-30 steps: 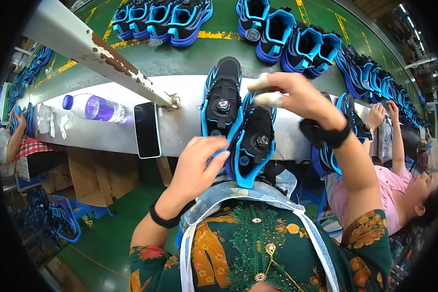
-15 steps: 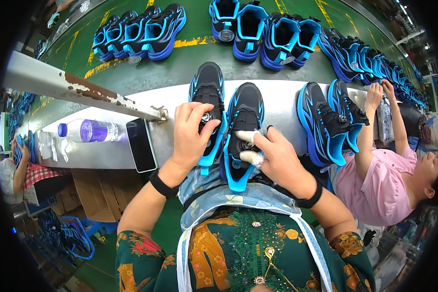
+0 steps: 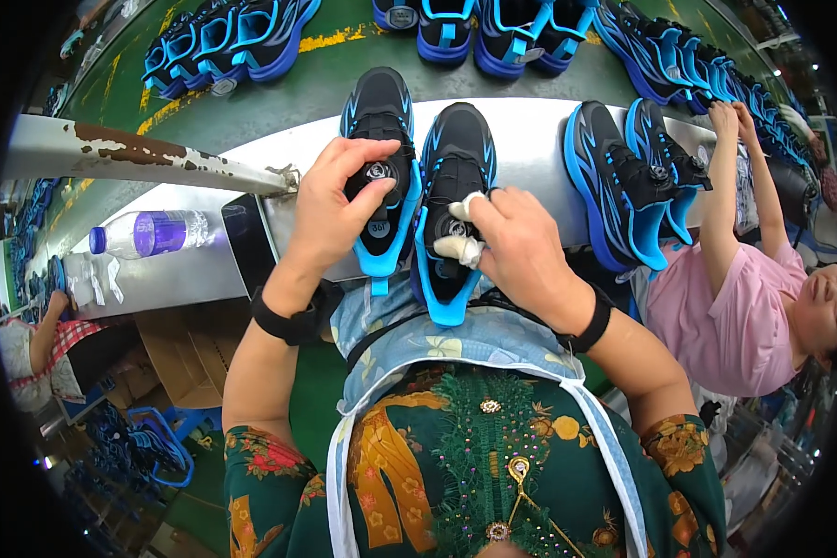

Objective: Using a small cloth or pad to apply a substance or clean the surface of new shoes on a production line.

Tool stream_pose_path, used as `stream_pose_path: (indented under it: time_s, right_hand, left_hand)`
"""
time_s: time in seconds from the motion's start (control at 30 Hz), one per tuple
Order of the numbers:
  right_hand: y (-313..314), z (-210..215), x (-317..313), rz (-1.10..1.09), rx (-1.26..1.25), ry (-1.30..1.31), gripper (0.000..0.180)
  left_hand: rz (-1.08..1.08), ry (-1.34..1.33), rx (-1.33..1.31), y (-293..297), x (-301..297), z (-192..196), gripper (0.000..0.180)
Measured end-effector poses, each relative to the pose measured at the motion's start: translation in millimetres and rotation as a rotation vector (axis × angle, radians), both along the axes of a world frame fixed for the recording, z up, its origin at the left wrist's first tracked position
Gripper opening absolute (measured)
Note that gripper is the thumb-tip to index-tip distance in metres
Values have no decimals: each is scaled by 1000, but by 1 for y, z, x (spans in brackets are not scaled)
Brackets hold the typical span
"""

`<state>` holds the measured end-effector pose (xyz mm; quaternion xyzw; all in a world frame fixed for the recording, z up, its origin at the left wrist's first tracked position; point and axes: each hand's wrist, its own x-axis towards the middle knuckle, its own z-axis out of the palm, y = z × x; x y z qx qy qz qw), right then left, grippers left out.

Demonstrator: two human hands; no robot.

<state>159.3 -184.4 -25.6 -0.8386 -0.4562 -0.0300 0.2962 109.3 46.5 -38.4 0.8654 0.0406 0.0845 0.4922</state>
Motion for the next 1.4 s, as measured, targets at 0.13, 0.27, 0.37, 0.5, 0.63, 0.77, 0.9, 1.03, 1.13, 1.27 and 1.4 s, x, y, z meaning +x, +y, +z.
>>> stream_pose_path:
  time_s: [0.13,0.27,0.37,0.5,0.63,0.77,0.9,1.03,1.13,1.27,1.4]
  right_hand:
    - [1,-3,8,-20,53,80,25]
    - [6,2,9,153,-13,175,23]
    - [3,-12,-10,-107,59,65,29]
    - [14,-19,3,-7,92,258,28]
    - [20,-22,3,35,86,180,29]
    - [21,-33,-14,-166,161,51,36]
    - [17,-15,2,30,127,413,36]
    - [16,-20,3,76,62,97,33]
    - [15,-32,-12,-139,116,43,33]
    - [11,-26,15,107,217,406,34]
    - [12,-27,8,5,126,136,30]
  left_hand:
    - [-171,-42,41,17,1,-1,32]
    - [-93,-32,65,20,-12,-3,30]
    - [-183,-43,-34,21,4,-9,27]
    - [-69,-50,-49,25,-5,-14,31]
    - [-34,-23,-86,30,-4,-14,37]
    - [-15,-110,68,29,-8,-13,36]
    - [158,-1,-90,-9,-55,8,11]
    - [74,813,-1008,-49,-81,25,30]
    - [86,776,-1250,-50,-65,-12,31]
    - [192,705,-1280,-62,-60,-7,26]
    - [176,677,-1251,-72,-60,-13,22]
